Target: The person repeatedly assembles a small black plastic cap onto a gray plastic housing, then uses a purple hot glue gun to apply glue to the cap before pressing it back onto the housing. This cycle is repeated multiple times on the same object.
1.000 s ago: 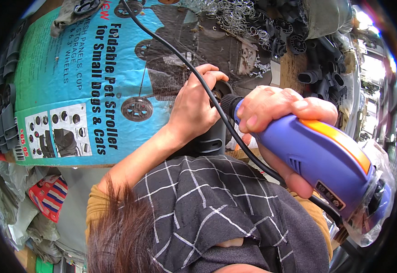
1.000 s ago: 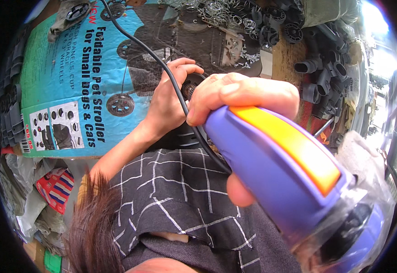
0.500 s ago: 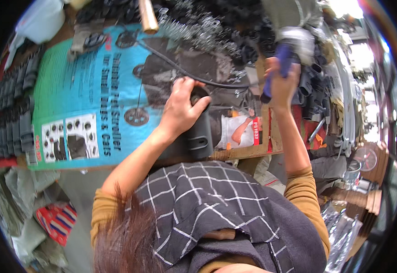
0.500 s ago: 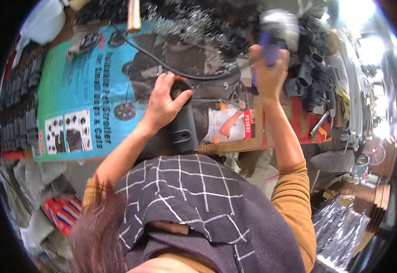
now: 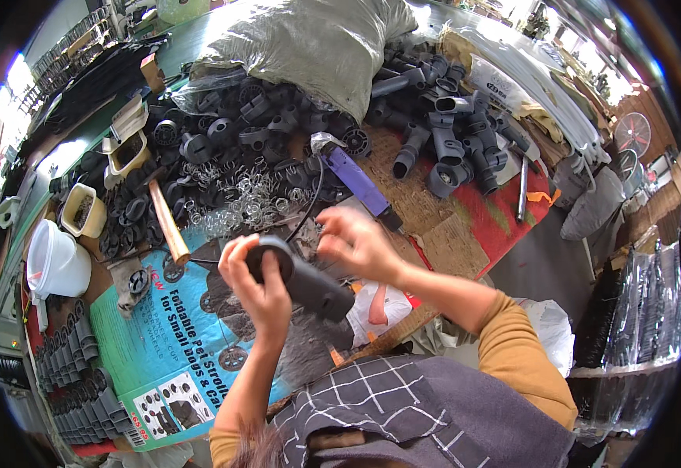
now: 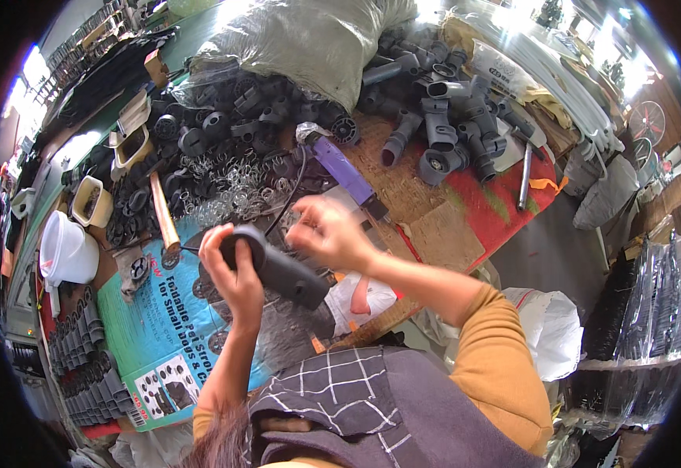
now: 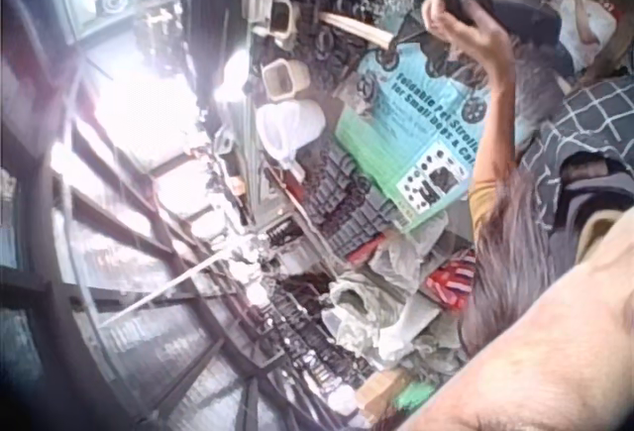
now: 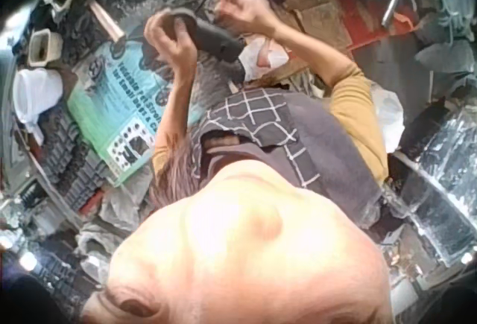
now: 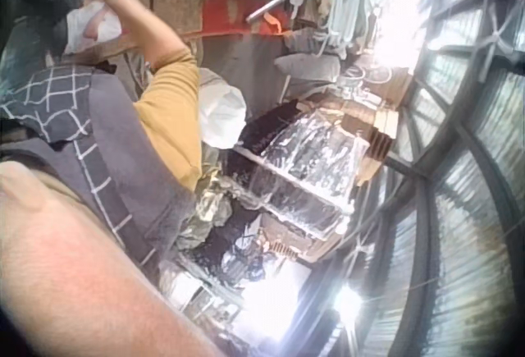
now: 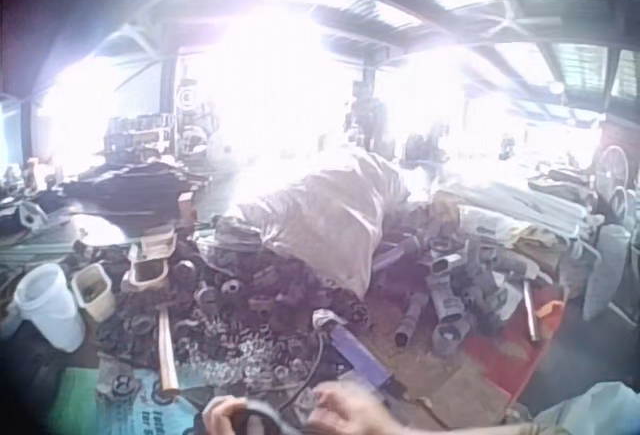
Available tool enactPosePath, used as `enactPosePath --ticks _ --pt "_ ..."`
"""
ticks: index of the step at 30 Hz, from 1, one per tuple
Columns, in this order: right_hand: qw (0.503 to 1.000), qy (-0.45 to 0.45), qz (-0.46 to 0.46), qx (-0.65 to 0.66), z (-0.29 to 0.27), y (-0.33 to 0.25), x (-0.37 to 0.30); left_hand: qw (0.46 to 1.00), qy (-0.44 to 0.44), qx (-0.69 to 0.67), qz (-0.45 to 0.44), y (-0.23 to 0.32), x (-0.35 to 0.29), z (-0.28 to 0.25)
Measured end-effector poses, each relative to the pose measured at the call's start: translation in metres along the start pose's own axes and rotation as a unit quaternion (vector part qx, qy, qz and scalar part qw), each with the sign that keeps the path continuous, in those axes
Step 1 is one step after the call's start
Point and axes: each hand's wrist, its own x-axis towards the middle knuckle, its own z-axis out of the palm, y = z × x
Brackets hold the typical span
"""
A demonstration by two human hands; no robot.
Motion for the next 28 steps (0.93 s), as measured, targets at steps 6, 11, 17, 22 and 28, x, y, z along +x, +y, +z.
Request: enactPosePath --ticks 6,11,17,22,28 --pt "0.987 0.139 -0.053 -0.059 -0.051 0.027 0.026 0.998 -0.052 -0.030 0.032 0.011 0.017 0.019" --pt "0.932 0.315 0.094 -0.151 -0.299 0.122 0.164 0.997 -0.027 -0.048 -0.062 -0.015 -0.003 -0.046" --pt "0.885 0.395 0.018 -0.246 -0.388 0.199 0.210 0.980 0.074 0.185 0.004 -0.119 0.023 -0.171" --pt "0.933 0.254 -0.101 -0.232 -0.233 0.130 0.115 0.837 0.087 0.534 -0.079 -0.230 0.101 -0.346" --pt "0.886 0.065 -0.162 -0.430 -0.070 -0.005 0.028 0.690 -0.085 0.619 -0.366 -0.317 0.133 -0.393"
